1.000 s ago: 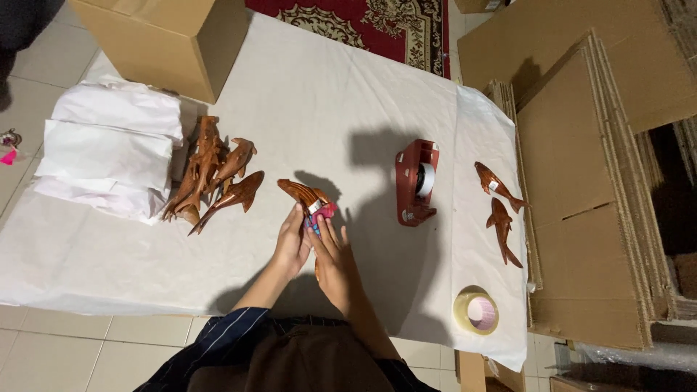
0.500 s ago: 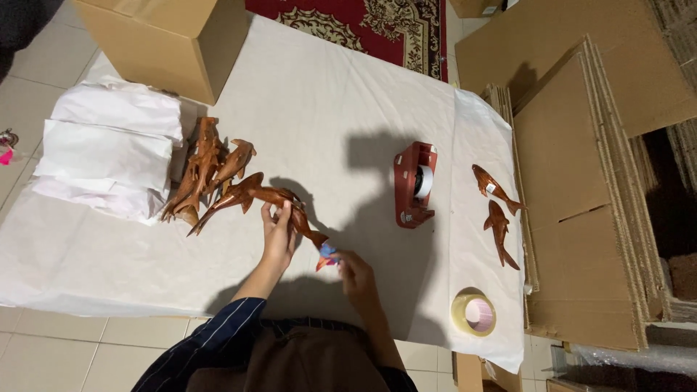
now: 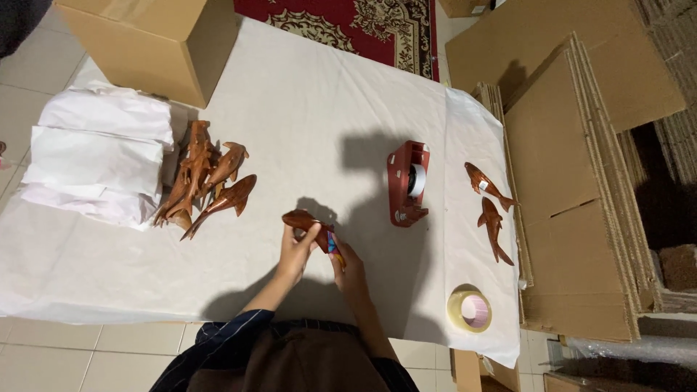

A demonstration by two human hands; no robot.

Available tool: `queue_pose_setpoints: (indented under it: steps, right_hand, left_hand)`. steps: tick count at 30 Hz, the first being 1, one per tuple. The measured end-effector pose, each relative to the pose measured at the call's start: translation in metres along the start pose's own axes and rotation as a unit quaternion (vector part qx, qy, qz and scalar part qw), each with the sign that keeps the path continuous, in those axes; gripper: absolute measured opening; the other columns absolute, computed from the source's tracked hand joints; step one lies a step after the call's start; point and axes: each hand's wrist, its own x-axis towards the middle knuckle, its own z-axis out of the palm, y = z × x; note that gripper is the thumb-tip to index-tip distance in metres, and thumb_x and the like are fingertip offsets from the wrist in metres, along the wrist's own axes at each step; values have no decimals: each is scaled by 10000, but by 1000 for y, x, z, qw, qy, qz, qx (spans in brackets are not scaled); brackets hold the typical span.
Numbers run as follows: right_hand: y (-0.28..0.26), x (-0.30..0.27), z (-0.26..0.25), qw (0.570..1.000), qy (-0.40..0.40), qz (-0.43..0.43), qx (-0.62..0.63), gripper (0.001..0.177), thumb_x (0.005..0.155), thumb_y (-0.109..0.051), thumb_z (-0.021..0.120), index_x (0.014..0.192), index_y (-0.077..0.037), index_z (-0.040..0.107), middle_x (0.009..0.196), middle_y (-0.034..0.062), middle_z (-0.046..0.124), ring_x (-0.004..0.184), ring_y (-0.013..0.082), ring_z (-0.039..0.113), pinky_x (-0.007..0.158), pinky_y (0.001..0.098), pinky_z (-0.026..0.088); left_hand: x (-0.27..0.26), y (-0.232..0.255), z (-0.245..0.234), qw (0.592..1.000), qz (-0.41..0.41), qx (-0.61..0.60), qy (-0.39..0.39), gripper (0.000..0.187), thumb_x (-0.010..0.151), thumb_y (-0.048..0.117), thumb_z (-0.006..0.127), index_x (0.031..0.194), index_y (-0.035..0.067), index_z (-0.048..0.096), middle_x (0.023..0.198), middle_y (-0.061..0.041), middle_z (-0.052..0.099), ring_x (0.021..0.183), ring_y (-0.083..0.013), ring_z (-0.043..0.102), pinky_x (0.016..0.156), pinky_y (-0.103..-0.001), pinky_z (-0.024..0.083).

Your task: Applying small adhesive labels to wooden fish figurines at a packing station.

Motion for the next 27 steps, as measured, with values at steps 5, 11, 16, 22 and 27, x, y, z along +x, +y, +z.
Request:
queue_pose_setpoints:
  steps: [5,11,16,22,27]
  right_hand:
    - [30,-5,3,991,-35,-56,-117,491,958,-73,640,1444,-146,620,1088,143,713,1000,328,715,885,426,573]
    - [44,-11,11,975,-19,-85,-204,368,898,-246,765,1261,-201,718,931,67,708,872,265,718,806,372,589]
    - [44,-13,9,981,5,-66,-184,286,856,-313,834,1089,-169,751,842,59,706,782,263,733,740,365,602]
    - [-11,-24,-33,987,30,107,120,103,887,-28,620,918,-70,709,677,80,764,594,217,756,726,342,590]
    - [7,-55,-48,936,139,322,1,224,928,-265,732,830,-64,748,754,18,736,766,98,649,734,256,513]
  left_hand:
    - [11,-4,-18,997,0,-42,60,735,912,188,787,1521,134,380,1424,-185,397,1145,-389,592,940,-543,587]
    - [13,0,-29,993,6,1,116,723,868,258,837,1476,171,456,1422,-155,443,1102,-370,634,915,-524,585]
    - [20,20,-29,987,39,66,141,629,827,359,883,1369,227,591,1315,-71,547,1026,-286,629,847,-478,579]
    - [65,92,-62,834,353,402,132,751,823,178,866,1493,112,532,1230,-244,488,1232,-510,527,1118,-579,397]
    - [126,121,-114,533,377,753,88,647,904,493,688,1466,194,572,1334,-187,616,998,-436,650,950,-590,493]
